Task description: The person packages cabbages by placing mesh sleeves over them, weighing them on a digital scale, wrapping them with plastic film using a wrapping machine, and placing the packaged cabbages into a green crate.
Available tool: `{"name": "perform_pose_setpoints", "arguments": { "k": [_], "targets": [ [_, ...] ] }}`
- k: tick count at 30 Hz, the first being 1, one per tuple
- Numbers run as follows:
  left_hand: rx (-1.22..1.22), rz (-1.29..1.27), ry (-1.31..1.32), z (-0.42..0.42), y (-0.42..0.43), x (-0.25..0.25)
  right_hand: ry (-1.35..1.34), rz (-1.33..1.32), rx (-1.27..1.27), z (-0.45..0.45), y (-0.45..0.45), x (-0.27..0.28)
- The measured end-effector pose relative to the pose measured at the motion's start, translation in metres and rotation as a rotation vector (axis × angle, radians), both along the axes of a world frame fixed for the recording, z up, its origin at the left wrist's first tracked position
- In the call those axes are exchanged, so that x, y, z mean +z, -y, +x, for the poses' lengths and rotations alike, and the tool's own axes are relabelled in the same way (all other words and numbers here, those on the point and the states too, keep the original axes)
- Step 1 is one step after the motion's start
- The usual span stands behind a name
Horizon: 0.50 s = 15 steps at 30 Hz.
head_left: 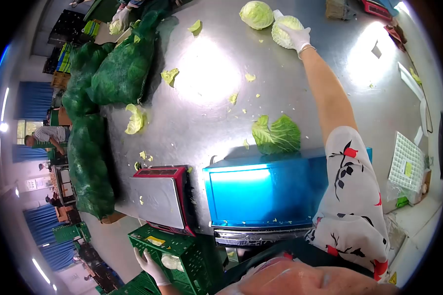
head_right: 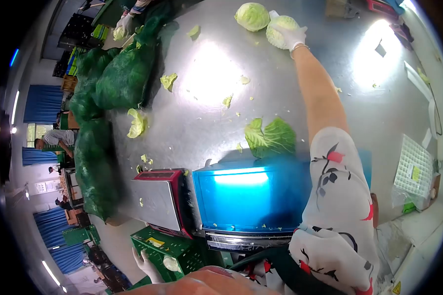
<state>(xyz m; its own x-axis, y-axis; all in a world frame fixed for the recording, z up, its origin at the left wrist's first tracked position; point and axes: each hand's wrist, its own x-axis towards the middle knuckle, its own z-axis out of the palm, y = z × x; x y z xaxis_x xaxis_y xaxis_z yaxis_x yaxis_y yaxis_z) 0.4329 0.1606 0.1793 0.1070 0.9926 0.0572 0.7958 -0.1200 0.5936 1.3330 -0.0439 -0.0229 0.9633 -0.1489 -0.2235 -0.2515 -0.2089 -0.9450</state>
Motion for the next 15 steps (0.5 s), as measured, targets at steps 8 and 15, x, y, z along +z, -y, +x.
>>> {"name": "perform_pose_setpoints", "arguments": {
  "k": [8, 15],
  "targets": [
    [-0.415, 0.018, 0.182, 0.215, -0.009, -0.012, -0.266, 0.49, 0.247, -0.026, 0.065, -0.003],
    [-0.985, -0.137, 0.219, 0.328, 0.037, -0.006, 0.165, -0.499, 0.39, -0.019, 0.04, -0.002]
  ]
}}
